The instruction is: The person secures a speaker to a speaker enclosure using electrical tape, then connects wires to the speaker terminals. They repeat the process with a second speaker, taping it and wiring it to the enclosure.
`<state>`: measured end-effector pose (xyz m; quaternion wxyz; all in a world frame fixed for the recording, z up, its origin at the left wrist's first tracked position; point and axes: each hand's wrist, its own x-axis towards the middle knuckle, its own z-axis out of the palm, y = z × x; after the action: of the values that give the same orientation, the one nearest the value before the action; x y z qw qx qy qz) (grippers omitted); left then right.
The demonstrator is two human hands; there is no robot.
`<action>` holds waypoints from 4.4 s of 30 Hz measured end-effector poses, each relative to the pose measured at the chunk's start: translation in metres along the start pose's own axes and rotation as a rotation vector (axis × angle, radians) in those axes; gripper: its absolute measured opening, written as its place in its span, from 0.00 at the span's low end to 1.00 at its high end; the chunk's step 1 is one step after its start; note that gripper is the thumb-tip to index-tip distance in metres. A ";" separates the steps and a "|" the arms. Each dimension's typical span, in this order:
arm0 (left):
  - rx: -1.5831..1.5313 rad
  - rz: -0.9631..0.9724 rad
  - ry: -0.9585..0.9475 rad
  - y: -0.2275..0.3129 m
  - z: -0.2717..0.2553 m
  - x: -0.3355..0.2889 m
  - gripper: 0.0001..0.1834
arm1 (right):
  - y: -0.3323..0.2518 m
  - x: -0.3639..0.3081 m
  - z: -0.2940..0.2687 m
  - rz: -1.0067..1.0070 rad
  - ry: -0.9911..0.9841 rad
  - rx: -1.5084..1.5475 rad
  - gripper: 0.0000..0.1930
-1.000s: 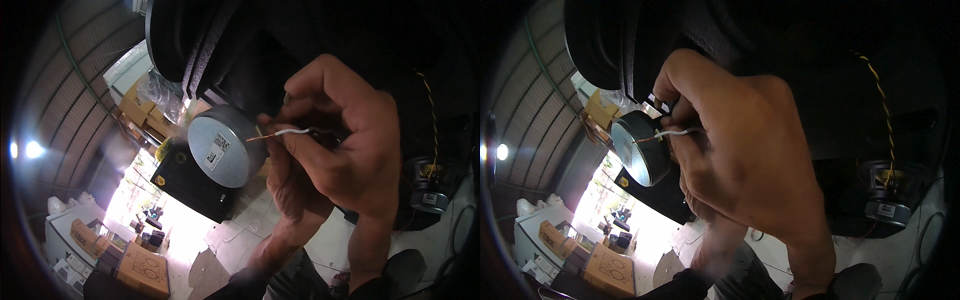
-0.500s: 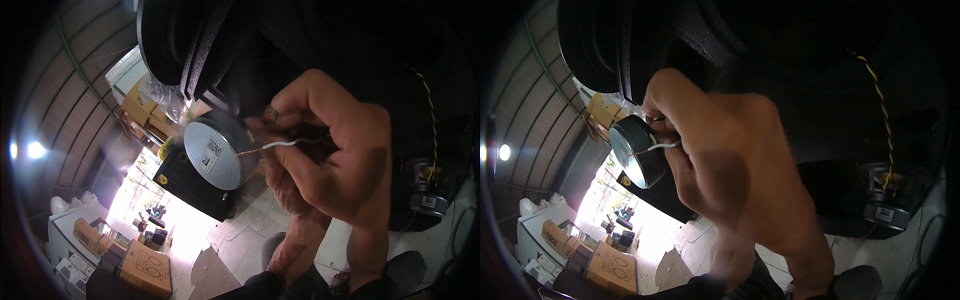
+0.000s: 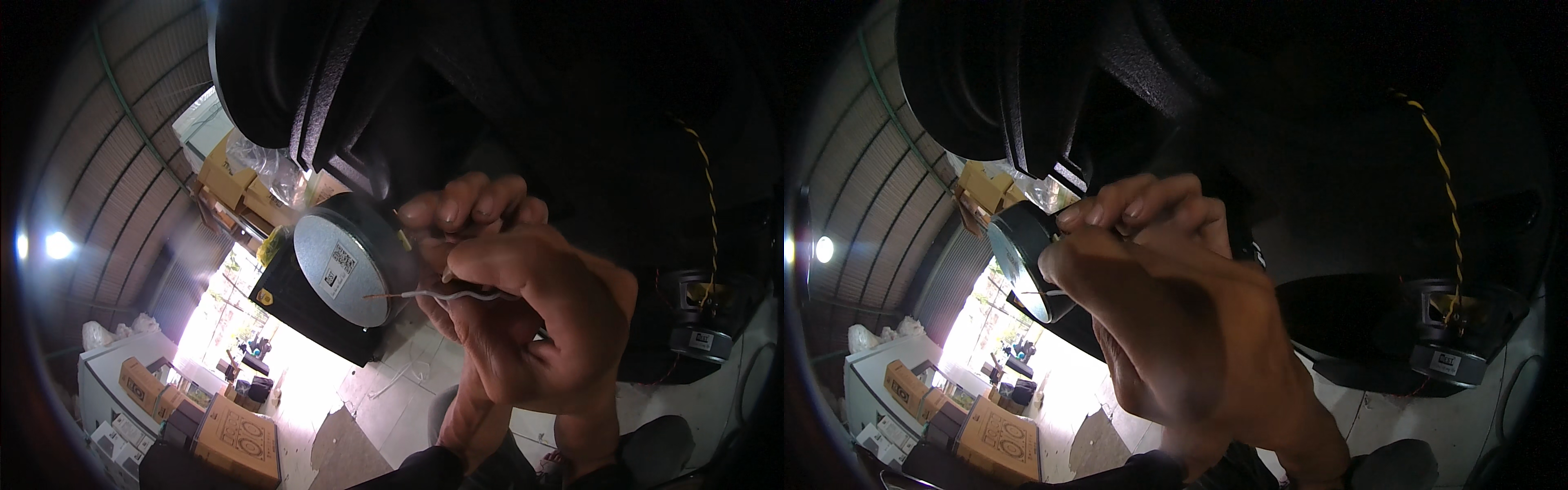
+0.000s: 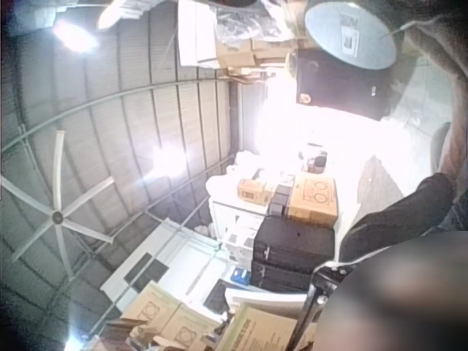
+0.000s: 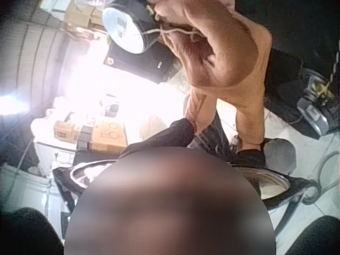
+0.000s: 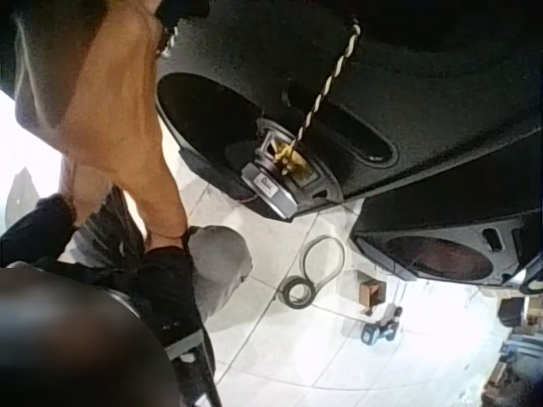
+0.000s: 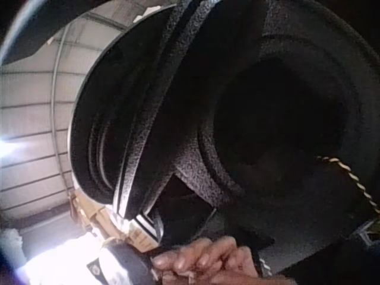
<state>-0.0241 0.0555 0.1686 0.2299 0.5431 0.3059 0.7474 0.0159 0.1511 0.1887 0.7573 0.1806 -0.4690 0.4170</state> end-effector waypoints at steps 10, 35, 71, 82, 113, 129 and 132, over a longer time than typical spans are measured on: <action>-0.048 -0.008 0.000 -0.002 -0.007 0.011 0.25 | 0.013 0.006 0.009 -0.103 0.106 0.039 0.08; -0.316 -0.060 -0.062 -0.050 -0.017 0.057 0.25 | 0.010 0.052 -0.006 -0.254 -0.140 0.008 0.06; -0.288 -0.031 -0.061 -0.036 -0.023 0.043 0.25 | 0.022 0.048 -0.007 -0.337 -0.119 -0.174 0.07; -0.279 -0.029 -0.064 -0.035 -0.025 0.040 0.26 | 0.017 0.041 0.001 -0.197 -0.074 0.111 0.10; -0.363 -0.028 -0.098 -0.042 -0.027 0.053 0.26 | -0.001 0.050 -0.021 -0.312 -0.309 -0.311 0.11; -0.374 -0.010 -0.101 -0.040 -0.028 0.051 0.26 | 0.006 0.051 -0.024 -0.324 -0.335 -0.292 0.14; -0.369 -0.001 -0.096 -0.039 -0.028 0.049 0.26 | 0.008 0.052 -0.026 -0.326 -0.337 -0.287 0.14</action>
<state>-0.0654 0.1104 0.1675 0.3404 0.5266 0.1525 0.7639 0.0350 0.1972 0.2194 0.7435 0.2113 -0.6075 0.1829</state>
